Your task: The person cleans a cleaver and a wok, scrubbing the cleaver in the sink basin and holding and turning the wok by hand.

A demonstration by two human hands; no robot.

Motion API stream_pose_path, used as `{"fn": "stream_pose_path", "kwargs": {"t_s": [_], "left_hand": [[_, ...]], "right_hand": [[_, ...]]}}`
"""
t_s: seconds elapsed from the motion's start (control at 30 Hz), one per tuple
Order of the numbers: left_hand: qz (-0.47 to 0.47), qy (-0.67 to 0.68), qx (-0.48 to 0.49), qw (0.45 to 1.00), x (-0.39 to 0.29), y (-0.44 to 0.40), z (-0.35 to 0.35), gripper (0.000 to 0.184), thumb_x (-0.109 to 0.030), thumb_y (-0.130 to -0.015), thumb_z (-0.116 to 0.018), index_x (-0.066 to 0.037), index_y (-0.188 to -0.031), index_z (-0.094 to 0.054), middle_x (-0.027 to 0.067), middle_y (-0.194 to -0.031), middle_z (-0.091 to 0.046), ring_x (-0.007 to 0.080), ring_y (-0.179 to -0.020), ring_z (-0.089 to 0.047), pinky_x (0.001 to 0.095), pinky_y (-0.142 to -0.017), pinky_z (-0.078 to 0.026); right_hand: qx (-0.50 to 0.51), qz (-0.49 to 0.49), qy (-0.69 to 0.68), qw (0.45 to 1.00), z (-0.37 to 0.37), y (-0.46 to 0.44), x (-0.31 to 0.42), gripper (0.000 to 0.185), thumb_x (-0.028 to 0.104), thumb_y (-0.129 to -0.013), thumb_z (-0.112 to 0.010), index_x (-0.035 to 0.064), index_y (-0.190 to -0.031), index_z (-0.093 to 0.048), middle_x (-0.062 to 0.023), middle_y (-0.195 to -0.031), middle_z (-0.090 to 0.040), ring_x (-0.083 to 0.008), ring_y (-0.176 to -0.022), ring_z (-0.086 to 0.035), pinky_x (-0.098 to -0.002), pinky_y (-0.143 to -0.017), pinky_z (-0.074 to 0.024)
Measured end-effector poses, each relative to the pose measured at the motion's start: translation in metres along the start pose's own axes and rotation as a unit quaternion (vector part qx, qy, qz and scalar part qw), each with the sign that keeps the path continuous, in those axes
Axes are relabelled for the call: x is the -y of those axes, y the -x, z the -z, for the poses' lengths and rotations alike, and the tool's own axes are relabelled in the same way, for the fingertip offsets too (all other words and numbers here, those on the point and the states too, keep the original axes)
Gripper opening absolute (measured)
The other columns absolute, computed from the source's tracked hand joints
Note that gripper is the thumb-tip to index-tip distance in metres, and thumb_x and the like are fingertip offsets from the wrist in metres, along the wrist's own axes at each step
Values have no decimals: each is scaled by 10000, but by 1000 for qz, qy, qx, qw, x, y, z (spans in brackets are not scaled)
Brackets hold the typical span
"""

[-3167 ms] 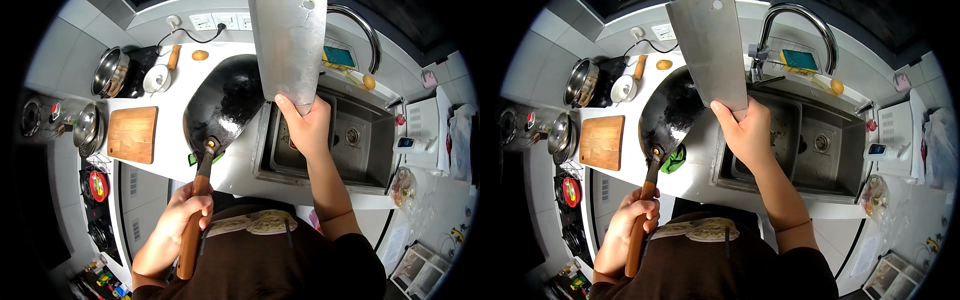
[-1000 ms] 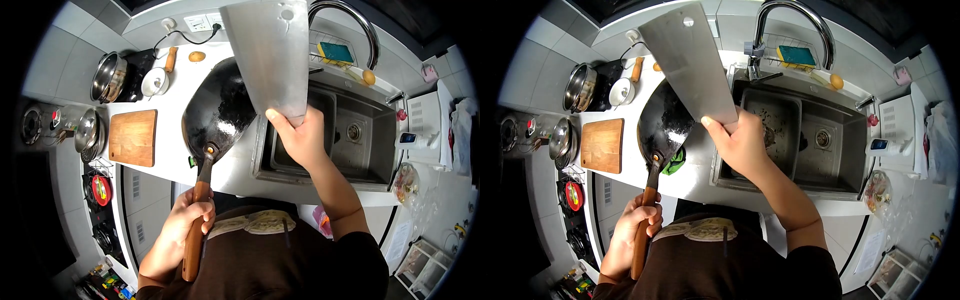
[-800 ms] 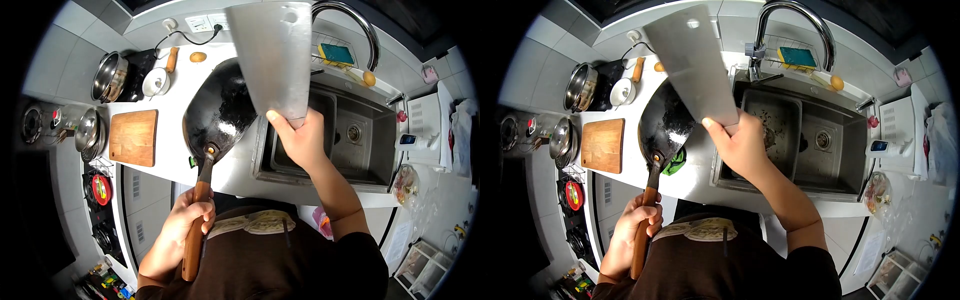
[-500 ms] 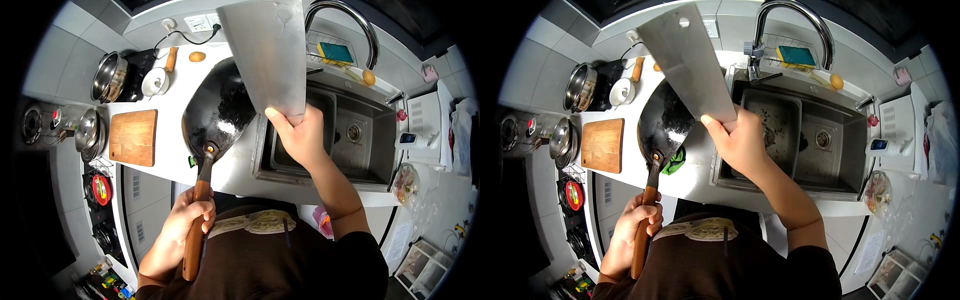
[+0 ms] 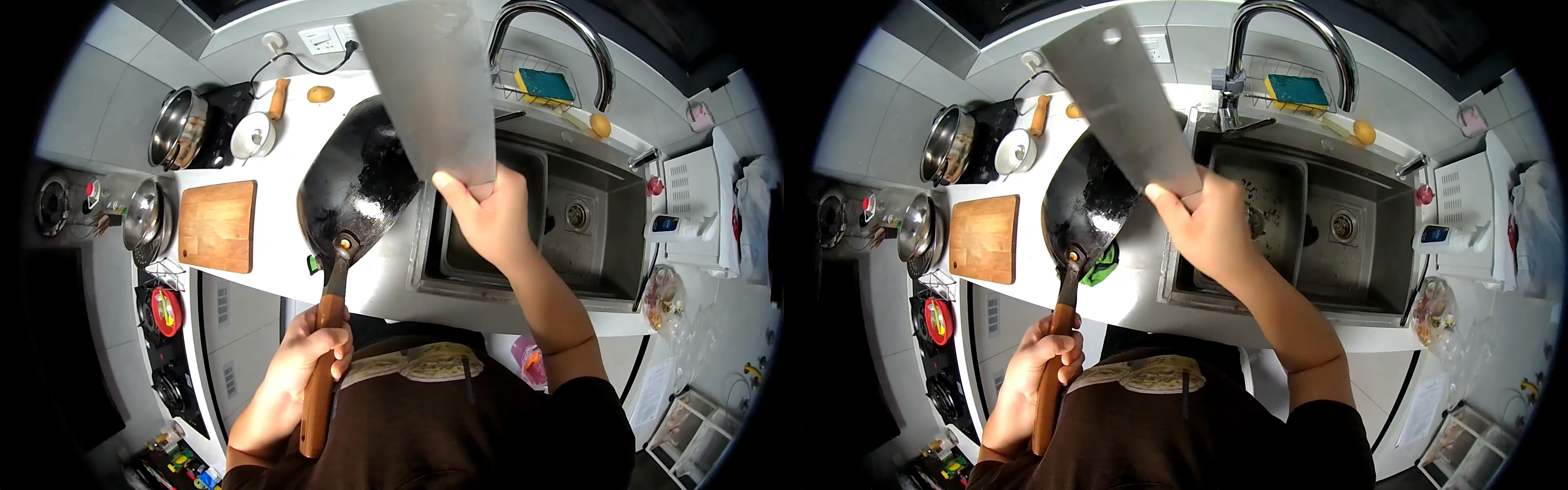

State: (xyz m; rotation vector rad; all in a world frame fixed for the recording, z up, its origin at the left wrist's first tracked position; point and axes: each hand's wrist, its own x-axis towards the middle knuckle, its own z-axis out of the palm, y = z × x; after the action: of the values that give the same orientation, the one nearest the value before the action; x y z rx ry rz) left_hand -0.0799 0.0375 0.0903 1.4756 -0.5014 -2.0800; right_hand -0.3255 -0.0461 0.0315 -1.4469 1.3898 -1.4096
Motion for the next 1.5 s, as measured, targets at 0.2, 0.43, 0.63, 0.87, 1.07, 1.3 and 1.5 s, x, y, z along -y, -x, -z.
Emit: {"fn": "stream_pose_path", "kwargs": {"t_s": [0.2,0.43,0.63,0.87,1.07,1.3,1.5], "left_hand": [[4,15,13,1000,0,-1,6,272,-28,-759,-557,10,-1005,-446,61,-617,-458,136,-419,-433,230,-403,-353],[-4,12,5,1000,0,0,3,300,-34,-738,-547,20,-1017,-448,59,-590,-424,134,-390,-395,232,-384,-323],[-3,15,6,1000,0,0,4,305,-38,-736,-551,22,-1018,-450,58,-591,-425,132,-391,-393,233,-383,-323],[-5,16,4,1000,-1,0,3,305,-42,-737,-550,16,-1019,-451,55,-593,-426,130,-396,-397,233,-387,-325],[9,50,22,998,-1,1,3,253,-10,-771,-565,-6,-997,-451,60,-639,-482,142,-438,-451,237,-416,-368],[11,42,23,999,-3,0,1,239,-19,-770,-565,-5,-983,-456,61,-641,-481,142,-442,-447,238,-418,-356],[13,33,18,999,-4,0,0,230,-22,-772,-564,-10,-977,-459,57,-639,-479,141,-446,-447,237,-420,-351]], "right_hand": [[-2,14,-26,1000,-4,5,-2,154,110,-824,-678,-36,-849,-637,-74,-610,-623,-89,-543,-551,-270,-518,-441],[-3,3,-37,999,-4,5,5,132,93,-838,-661,-36,-845,-633,-58,-632,-623,-80,-554,-542,-260,-523,-434],[-10,15,-41,999,-6,3,-3,133,91,-837,-663,-34,-873,-638,-57,-633,-625,-81,-550,-543,-262,-526,-441],[-36,12,-35,999,-9,3,-6,148,109,-839,-661,-30,-888,-645,-78,-663,-650,-92,-590,-594,-263,-547,-461],[-12,-31,-23,999,-5,2,-4,165,125,-822,-681,-26,-880,-651,-112,-691,-668,-123,-586,-621,-281,-553,-480],[7,-15,-23,1000,-9,10,-5,161,116,-826,-678,-30,-884,-646,-127,-697,-667,-161,-607,-653,-287,-563,-490],[22,26,-32,999,-16,20,7,139,90,-832,-671,-30,-896,-645,-97,-693,-664,-115,-587,-618,-272,-563,-484]]}}
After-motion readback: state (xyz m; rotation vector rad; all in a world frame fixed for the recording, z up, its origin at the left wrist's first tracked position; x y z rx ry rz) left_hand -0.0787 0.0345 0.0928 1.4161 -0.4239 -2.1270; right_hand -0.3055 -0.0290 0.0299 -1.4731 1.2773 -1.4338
